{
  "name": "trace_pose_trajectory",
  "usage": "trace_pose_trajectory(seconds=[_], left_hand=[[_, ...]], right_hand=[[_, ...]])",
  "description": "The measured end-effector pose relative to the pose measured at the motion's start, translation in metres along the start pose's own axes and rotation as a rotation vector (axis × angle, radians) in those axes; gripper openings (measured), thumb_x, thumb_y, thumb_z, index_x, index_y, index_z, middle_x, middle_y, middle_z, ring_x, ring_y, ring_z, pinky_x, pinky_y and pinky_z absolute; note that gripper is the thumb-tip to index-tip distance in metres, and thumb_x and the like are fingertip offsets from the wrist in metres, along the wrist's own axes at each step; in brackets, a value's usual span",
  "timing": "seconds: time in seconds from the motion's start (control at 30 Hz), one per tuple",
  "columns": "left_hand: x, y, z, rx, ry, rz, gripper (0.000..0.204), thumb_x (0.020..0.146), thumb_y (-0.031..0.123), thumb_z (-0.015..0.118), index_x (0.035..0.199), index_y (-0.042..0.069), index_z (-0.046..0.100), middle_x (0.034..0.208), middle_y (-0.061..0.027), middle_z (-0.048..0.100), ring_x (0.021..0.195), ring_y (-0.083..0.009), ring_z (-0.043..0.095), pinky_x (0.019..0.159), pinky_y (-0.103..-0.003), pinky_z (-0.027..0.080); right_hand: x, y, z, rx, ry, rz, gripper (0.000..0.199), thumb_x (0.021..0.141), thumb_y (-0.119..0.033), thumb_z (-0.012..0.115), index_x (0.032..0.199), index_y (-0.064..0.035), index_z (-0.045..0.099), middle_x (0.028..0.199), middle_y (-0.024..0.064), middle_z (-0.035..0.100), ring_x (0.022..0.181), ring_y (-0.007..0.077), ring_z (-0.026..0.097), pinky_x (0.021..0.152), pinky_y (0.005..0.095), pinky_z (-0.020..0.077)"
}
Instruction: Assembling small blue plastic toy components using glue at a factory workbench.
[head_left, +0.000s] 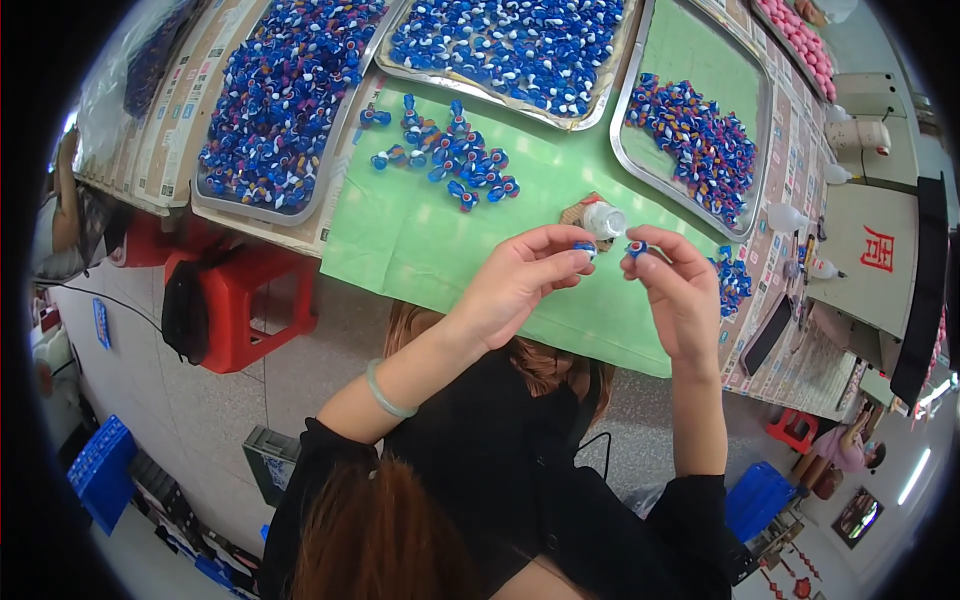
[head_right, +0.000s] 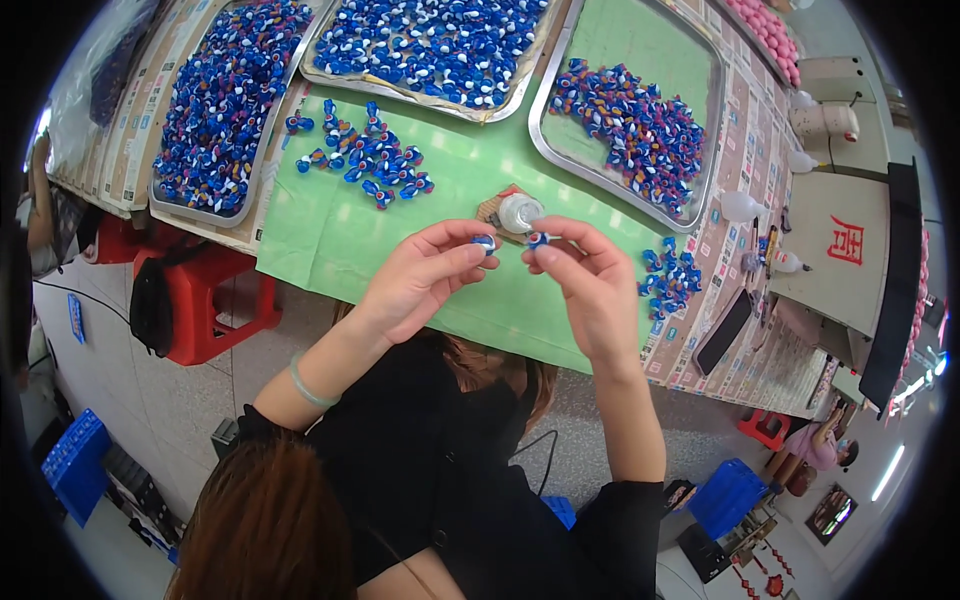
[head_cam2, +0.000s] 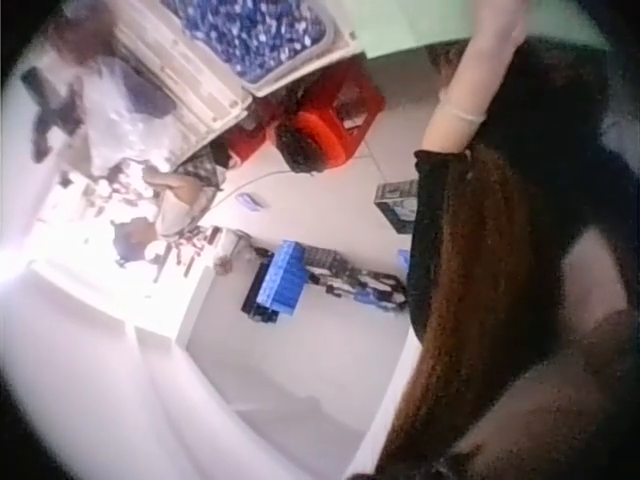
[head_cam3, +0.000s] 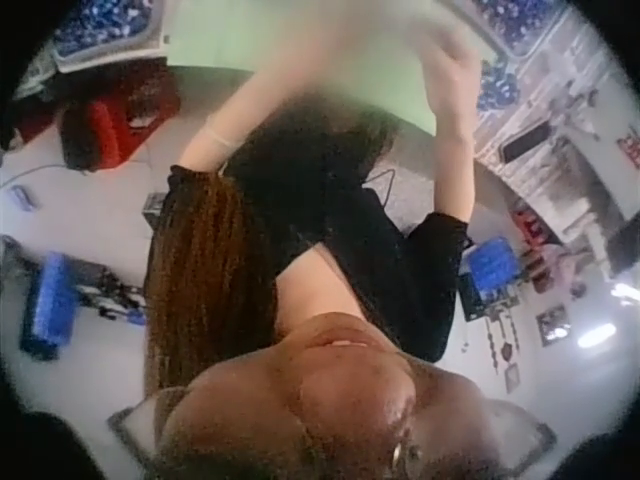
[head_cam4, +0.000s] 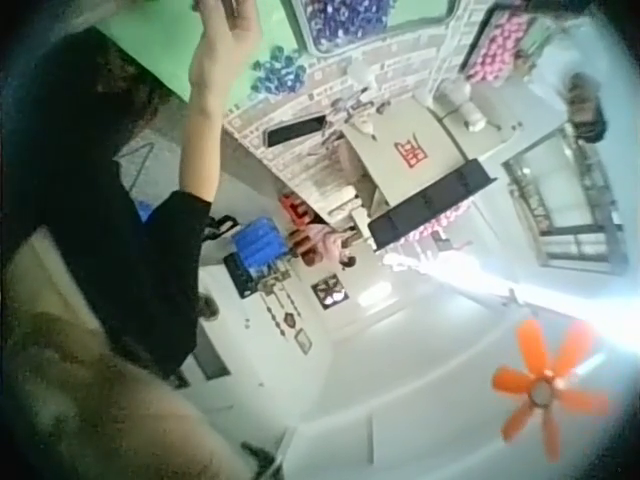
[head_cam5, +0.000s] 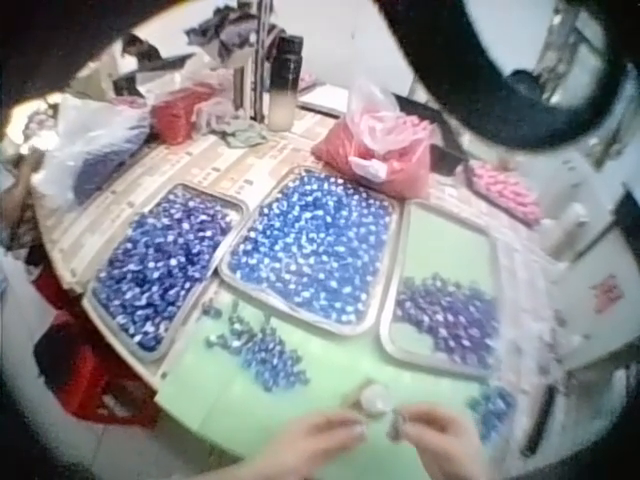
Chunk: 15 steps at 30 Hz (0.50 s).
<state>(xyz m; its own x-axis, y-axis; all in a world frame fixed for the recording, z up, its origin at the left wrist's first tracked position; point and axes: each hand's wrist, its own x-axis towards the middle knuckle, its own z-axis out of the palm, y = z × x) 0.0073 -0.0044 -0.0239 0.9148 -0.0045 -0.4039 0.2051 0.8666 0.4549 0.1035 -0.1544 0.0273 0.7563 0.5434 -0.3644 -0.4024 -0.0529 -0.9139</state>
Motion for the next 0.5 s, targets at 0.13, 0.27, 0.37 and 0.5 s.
trace_pose_trajectory(seconds=[0.13,0.27,0.37,0.5], left_hand=[[-0.001,0.000,0.006,0.015,-0.015,-0.025,0.023,0.083,0.010,0.057,0.104,0.002,0.056,0.096,-0.0041,0.059,0.087,-0.0105,0.056,0.075,-0.021,0.043],[-0.001,-0.001,0.009,0.071,-0.030,0.014,0.022,0.082,0.007,0.057,0.104,0.001,0.055,0.095,-0.0054,0.059,0.087,-0.0123,0.056,0.077,-0.023,0.044],[-0.006,-0.001,0.011,0.263,0.007,0.152,0.019,0.079,0.007,0.060,0.097,0.000,0.059,0.088,-0.0051,0.061,0.080,-0.0112,0.056,0.072,-0.022,0.044],[-0.008,0.004,0.010,0.773,0.008,0.510,0.016,0.075,0.003,0.063,0.090,-0.001,0.063,0.082,-0.0064,0.063,0.073,-0.0112,0.057,0.066,-0.023,0.045]], right_hand=[[-0.008,0.004,0.008,-0.008,-0.013,0.003,0.022,0.080,0.001,0.055,0.101,0.0050,0.055,0.090,0.0082,0.060,0.079,0.0124,0.057,0.073,0.0238,0.0450],[-0.009,0.003,0.013,-0.052,-0.012,-0.020,0.020,0.079,0.001,0.057,0.099,0.0050,0.056,0.090,0.0083,0.059,0.079,0.0121,0.057,0.074,0.0229,0.0449],[-0.012,0.006,0.015,-0.339,0.003,-0.230,0.018,0.077,0.003,0.059,0.094,0.0046,0.058,0.087,0.0092,0.059,0.079,0.0128,0.057,0.072,0.0230,0.0453],[-0.019,0.007,0.020,-0.420,0.040,-0.304,0.015,0.074,0.005,0.060,0.089,0.0043,0.060,0.084,0.0106,0.059,0.078,0.0144,0.057,0.070,0.0232,0.0459]])
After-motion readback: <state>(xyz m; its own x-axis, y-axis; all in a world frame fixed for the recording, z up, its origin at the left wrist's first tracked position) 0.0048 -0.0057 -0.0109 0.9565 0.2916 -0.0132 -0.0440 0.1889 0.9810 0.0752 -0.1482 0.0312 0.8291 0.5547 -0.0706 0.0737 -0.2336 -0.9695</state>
